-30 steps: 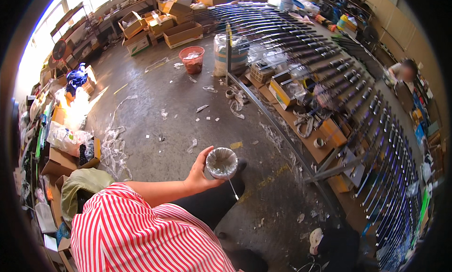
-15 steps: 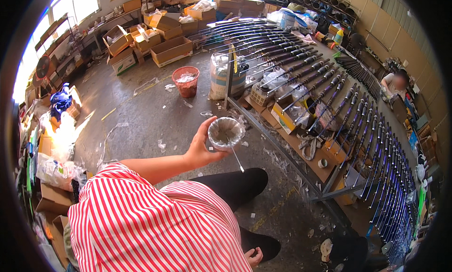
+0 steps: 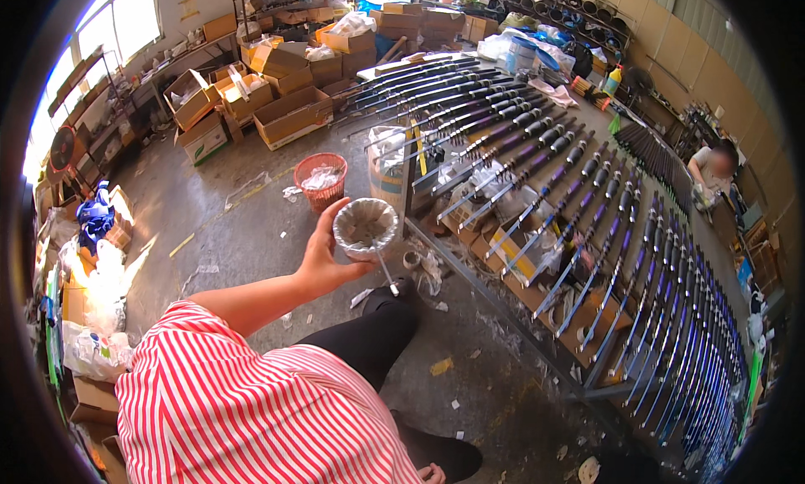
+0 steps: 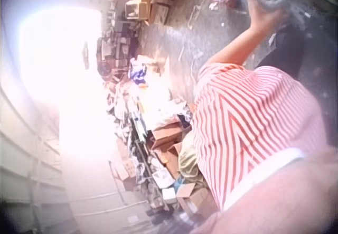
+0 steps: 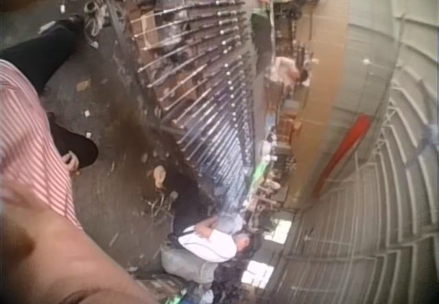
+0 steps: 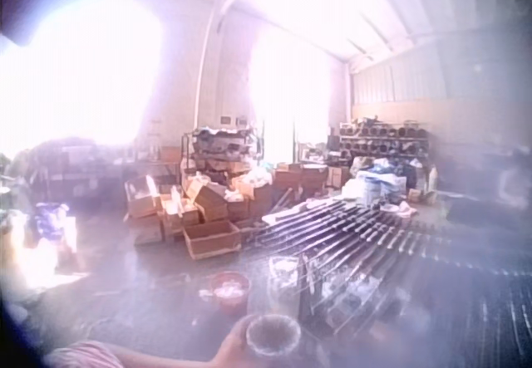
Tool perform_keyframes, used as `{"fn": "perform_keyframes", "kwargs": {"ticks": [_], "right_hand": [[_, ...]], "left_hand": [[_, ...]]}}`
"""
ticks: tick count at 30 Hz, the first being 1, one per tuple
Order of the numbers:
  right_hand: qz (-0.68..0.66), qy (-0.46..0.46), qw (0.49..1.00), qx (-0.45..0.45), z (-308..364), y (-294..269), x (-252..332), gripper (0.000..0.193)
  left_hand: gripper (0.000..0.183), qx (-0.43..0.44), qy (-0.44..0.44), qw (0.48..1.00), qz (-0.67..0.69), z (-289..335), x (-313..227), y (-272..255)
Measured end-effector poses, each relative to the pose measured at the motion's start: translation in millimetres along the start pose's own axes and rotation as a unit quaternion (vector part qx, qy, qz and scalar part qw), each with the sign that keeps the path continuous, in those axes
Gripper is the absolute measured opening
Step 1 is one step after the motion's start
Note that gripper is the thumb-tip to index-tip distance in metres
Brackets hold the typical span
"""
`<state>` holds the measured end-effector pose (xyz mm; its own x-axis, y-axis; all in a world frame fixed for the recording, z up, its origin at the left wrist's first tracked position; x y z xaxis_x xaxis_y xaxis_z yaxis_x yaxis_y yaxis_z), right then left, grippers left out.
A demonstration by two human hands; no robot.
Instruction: The person applies a liquid from a cup to the tips of fishing rods using a small applicator. Then, they pick up white tape strips and wrap them around the ends of the rods by hand.
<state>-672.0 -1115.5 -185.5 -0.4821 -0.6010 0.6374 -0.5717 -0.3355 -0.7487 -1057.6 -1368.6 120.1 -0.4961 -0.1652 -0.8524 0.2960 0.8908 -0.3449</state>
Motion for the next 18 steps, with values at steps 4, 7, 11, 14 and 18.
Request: {"fn": "perform_keyframes", "kwargs": {"ticks": [4,7,11,14,18], "right_hand": [[-0.005,-0.015,1.0,0.025,-43.7,44.2,54.4,0.015],[-0.005,-0.014,0.999,0.036,-64.1,73.0,95.3,0.015],[0.002,-0.006,0.999,0.033,-75.8,104.8,145.1,0.015],[0.001,0.007,1.0,0.025,-75.8,127.0,179.2,0.015],[0.013,0.041,0.999,0.002,-68.7,148.9,219.1,0.014]], "left_hand": [[0.094,-0.02,0.026,0.999,0.04,-48.1,25.7,-59.5],[0.093,-0.027,0.048,0.998,-0.003,-97.6,46.0,-109.6],[0.089,-0.057,0.07,0.993,-0.073,-174.6,86.6,-179.3],[0.086,-0.089,0.065,0.989,-0.101,-239.1,122.9,-235.1],[0.087,-0.082,0.083,0.992,-0.057,-329.4,159.2,-273.4]]}}
Point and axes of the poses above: each hand's wrist, its own z-axis away from the middle knuckle, its own y-axis out of the palm, x = y × z, the point moved 6 cm from there along -z, towards the middle knuckle, and after that the axes turned 13 degrees about x, right-handed, at the moved point
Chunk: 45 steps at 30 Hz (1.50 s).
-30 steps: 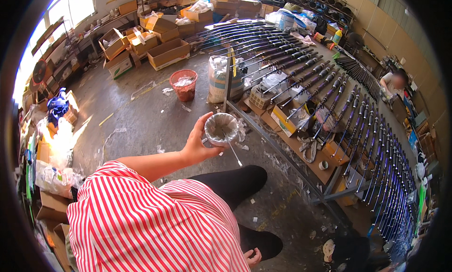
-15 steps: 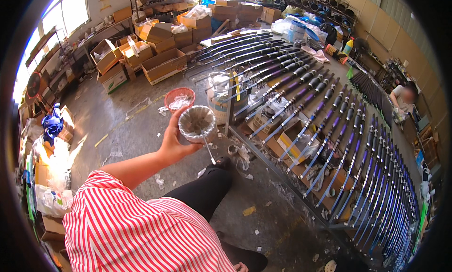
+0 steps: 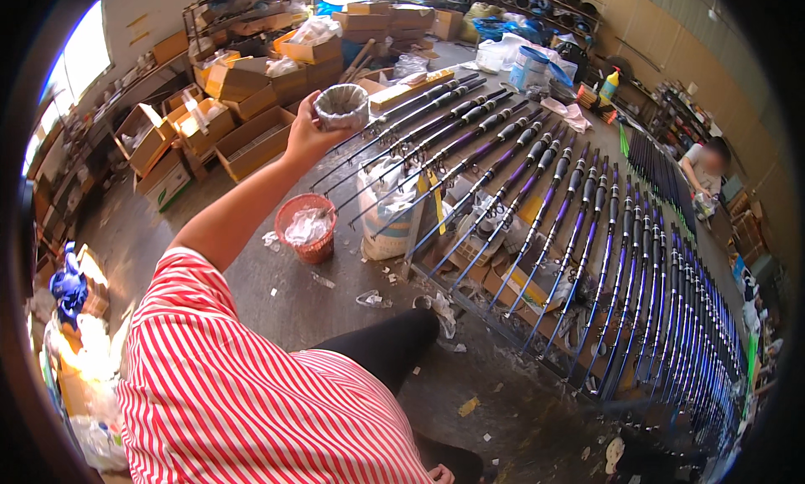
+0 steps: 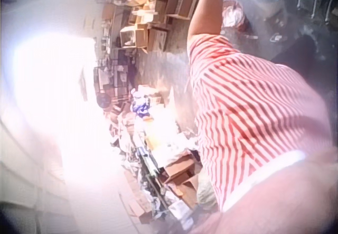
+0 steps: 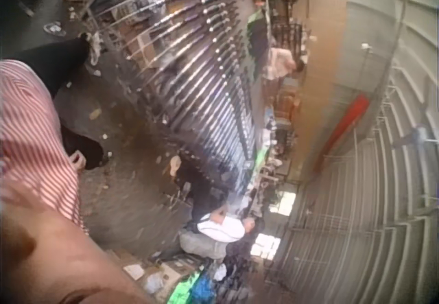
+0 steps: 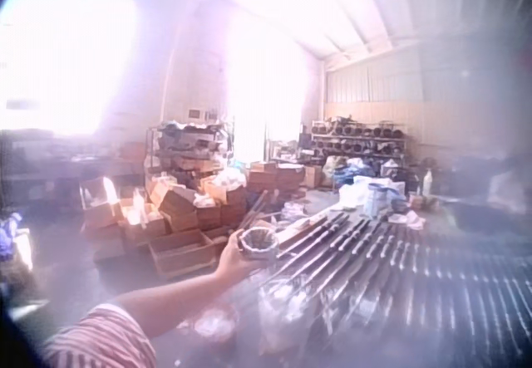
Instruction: The person applies a liquid from a cup to the tips of fishing rods using a small applicator. Then, they pick up white tape strips and wrap them around the ends of the rods by hand.
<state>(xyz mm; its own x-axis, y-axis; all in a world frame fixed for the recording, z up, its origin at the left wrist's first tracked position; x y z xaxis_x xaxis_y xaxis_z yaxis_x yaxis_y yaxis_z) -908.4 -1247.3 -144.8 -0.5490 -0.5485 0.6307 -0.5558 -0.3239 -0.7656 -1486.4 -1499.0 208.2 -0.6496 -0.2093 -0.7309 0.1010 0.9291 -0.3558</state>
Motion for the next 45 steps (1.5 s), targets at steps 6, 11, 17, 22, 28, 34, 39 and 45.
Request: {"fn": "perform_keyframes", "kwargs": {"ticks": [6,11,17,22,28,34,39,45], "right_hand": [[0.005,0.037,0.999,-0.024,13.9,28.9,52.6,0.014],[0.012,0.064,0.997,-0.031,17.3,48.5,79.7,0.014],[0.014,0.073,0.997,-0.019,13.0,62.3,103.2,0.013],[0.013,0.072,0.997,-0.009,14.6,66.1,113.3,0.013],[0.017,0.086,0.996,-0.006,6.6,71.2,125.1,0.012],[0.015,0.095,0.995,-0.008,3.1,70.0,129.8,0.012],[0.015,0.094,0.995,-0.012,4.3,68.4,133.1,0.013],[0.029,0.081,0.996,-0.024,-6.6,54.9,158.4,0.015]], "left_hand": [[0.096,0.022,-0.096,0.989,-0.114,-99.1,95.0,9.6],[0.093,0.078,-0.148,0.98,-0.107,-146.9,141.8,42.4],[0.097,0.077,-0.136,0.974,-0.165,-182.4,190.5,62.2],[0.1,0.11,-0.156,0.97,-0.153,-200.4,215.3,79.3],[0.102,0.127,-0.192,0.956,-0.185,-210.4,231.8,86.6],[0.106,0.153,-0.201,0.951,-0.176,-211.4,229.6,89.1],[0.11,0.141,-0.18,0.952,-0.206,-211.6,230.4,95.6],[0.114,0.154,-0.191,0.945,-0.218,-207.5,222.4,90.7]]}}
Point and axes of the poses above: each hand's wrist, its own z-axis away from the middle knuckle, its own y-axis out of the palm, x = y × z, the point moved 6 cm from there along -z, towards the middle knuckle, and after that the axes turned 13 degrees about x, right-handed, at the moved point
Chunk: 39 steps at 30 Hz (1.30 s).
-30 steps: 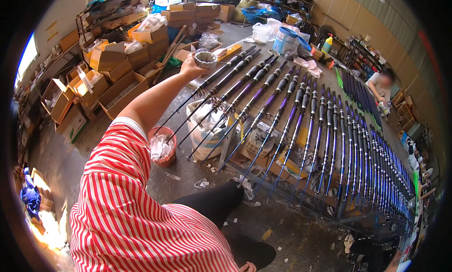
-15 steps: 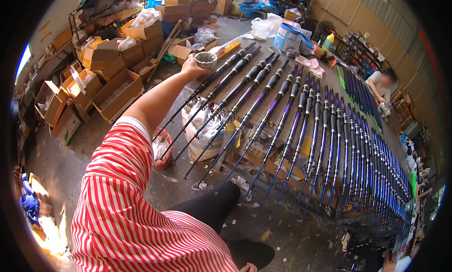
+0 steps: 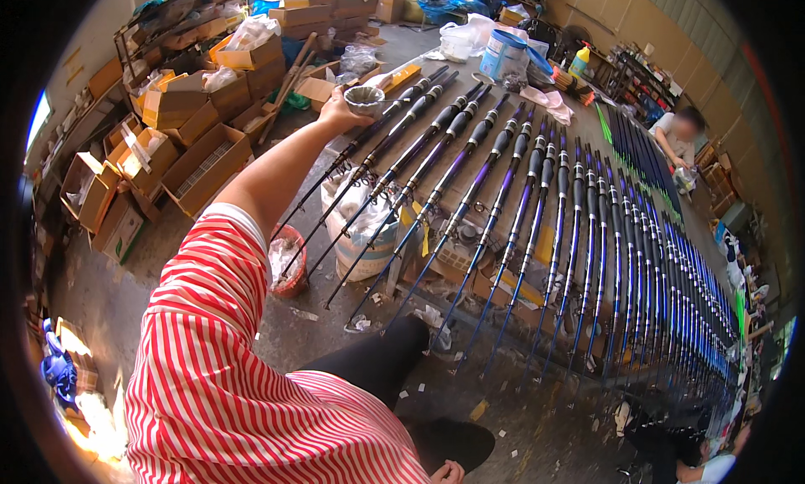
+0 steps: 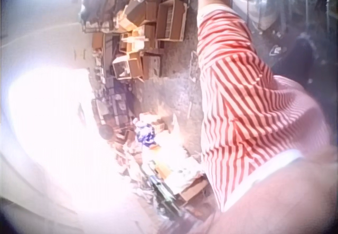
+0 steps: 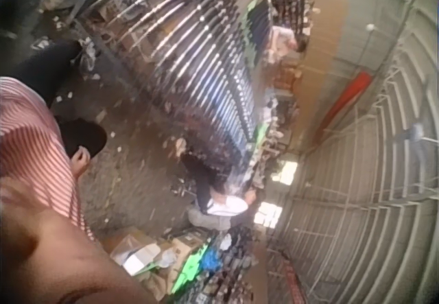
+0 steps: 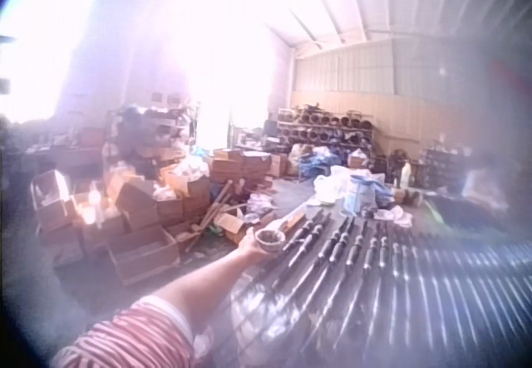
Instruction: The person applies a liquid from a cup to the tips of fishing rods using a small applicator. Then, they pick up white tape strips and wrap them around the ends of the rods by hand.
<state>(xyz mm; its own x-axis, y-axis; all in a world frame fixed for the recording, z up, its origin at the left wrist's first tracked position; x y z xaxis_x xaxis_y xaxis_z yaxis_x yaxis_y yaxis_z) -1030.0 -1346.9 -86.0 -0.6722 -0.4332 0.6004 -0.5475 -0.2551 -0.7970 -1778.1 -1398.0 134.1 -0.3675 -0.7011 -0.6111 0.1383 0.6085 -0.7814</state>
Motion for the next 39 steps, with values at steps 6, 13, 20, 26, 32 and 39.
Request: {"fn": "perform_keyframes", "kwargs": {"ticks": [6,13,20,26,32,39], "right_hand": [[-0.078,0.039,0.996,-0.017,22.0,22.2,-74.0,0.006],[-0.028,0.059,0.998,0.016,29.3,8.2,-35.8,0.008],[0.04,-0.009,0.998,0.05,66.5,25.8,-2.3,0.023],[-0.006,-0.052,0.994,0.097,99.1,60.0,28.5,0.023],[-0.019,-0.086,0.986,0.145,115.5,92.3,56.6,0.02],[0.02,-0.118,0.982,0.146,125.9,93.2,68.8,0.019]], "left_hand": [[0.116,0.015,-0.035,0.998,0.042,4.6,0.6,-13.0],[0.071,-0.169,0.008,0.985,0.022,18.6,45.4,-57.0],[0.029,-0.173,0.097,0.965,0.174,109.6,118.2,-96.1],[0.018,-0.114,0.048,0.944,0.307,267.1,251.1,-130.7],[0.042,0.1,-0.252,0.9,0.341,521.5,379.6,-80.0],[0.035,0.377,-0.328,0.865,-0.052,728.7,449.3,-21.4]]}}
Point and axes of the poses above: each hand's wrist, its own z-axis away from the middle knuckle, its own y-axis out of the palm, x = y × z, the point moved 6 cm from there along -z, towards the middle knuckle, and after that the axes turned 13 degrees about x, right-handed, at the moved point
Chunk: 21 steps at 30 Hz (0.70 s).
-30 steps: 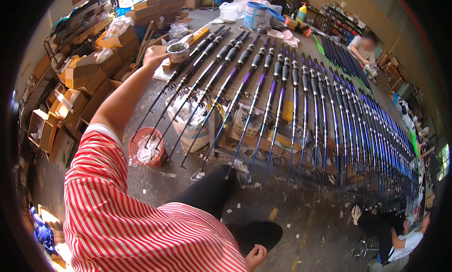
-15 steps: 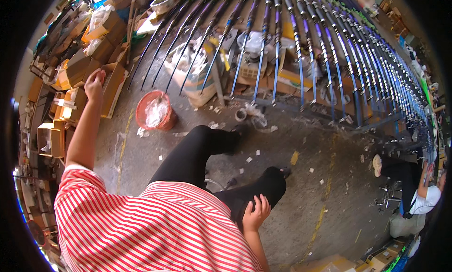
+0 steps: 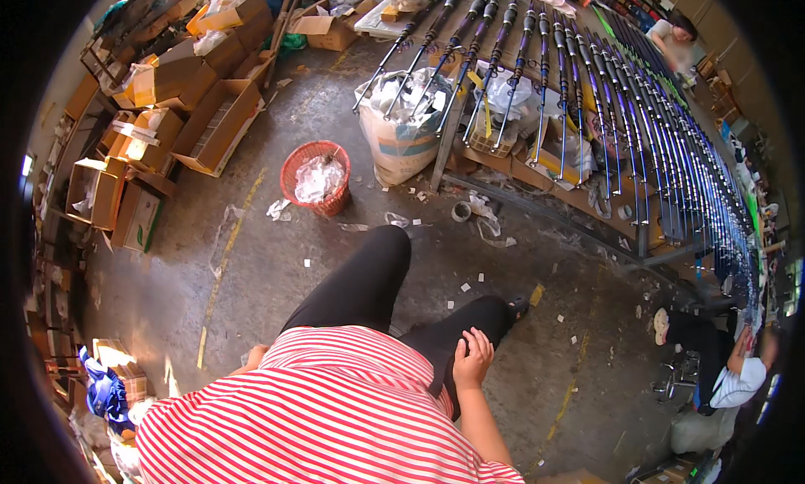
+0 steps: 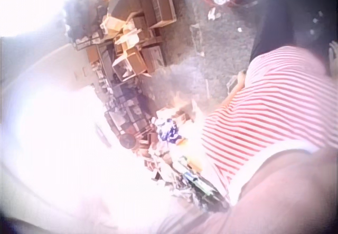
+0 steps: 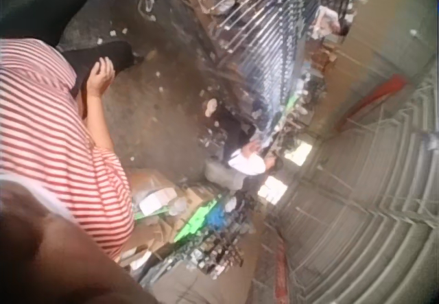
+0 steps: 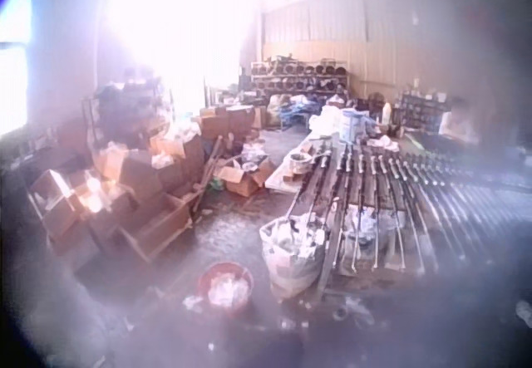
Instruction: The person applies a liquid from a cup to the tips of fishing rods using a small applicator. Then, they pick up white tape strips and wrap them around the ends of the rods by hand.
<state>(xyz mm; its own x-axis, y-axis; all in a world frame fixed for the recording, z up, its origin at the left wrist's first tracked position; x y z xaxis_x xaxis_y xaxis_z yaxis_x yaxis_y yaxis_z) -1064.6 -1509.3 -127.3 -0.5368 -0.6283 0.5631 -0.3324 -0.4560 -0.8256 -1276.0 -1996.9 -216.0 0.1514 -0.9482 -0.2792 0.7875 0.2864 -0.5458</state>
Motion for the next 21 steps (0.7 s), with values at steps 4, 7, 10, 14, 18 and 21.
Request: {"fn": "perform_keyframes", "kwargs": {"ticks": [4,7,10,14,18,21], "right_hand": [[0.032,-0.011,0.999,-0.004,1.9,2.1,5.3,0.019],[0.036,-0.043,0.998,0.008,-12.3,9.9,22.1,0.018],[0.017,-0.078,0.995,0.063,-43.0,26.5,54.8,0.018],[0.064,-0.154,0.978,0.124,-71.0,50.8,108.6,0.016],[0.067,-0.241,0.959,0.13,-87.5,55.0,147.7,0.013],[0.047,-0.289,0.94,0.177,-103.6,75.9,173.7,0.012]], "left_hand": [[0.018,-0.062,0.134,0.983,0.109,-38.8,-35.7,-17.8],[0.016,-0.111,0.178,0.963,0.17,-47.1,-101.0,-63.3],[0.022,-0.146,0.307,0.907,0.25,-31.4,-192.6,-98.1],[0.028,-0.117,0.469,0.85,0.208,-23.2,-232.1,-69.0],[0.033,-0.068,0.372,0.919,0.112,-29.9,-219.6,-82.8],[0.026,-0.138,0.333,0.926,0.114,-46.3,-199.8,-97.8]]}}
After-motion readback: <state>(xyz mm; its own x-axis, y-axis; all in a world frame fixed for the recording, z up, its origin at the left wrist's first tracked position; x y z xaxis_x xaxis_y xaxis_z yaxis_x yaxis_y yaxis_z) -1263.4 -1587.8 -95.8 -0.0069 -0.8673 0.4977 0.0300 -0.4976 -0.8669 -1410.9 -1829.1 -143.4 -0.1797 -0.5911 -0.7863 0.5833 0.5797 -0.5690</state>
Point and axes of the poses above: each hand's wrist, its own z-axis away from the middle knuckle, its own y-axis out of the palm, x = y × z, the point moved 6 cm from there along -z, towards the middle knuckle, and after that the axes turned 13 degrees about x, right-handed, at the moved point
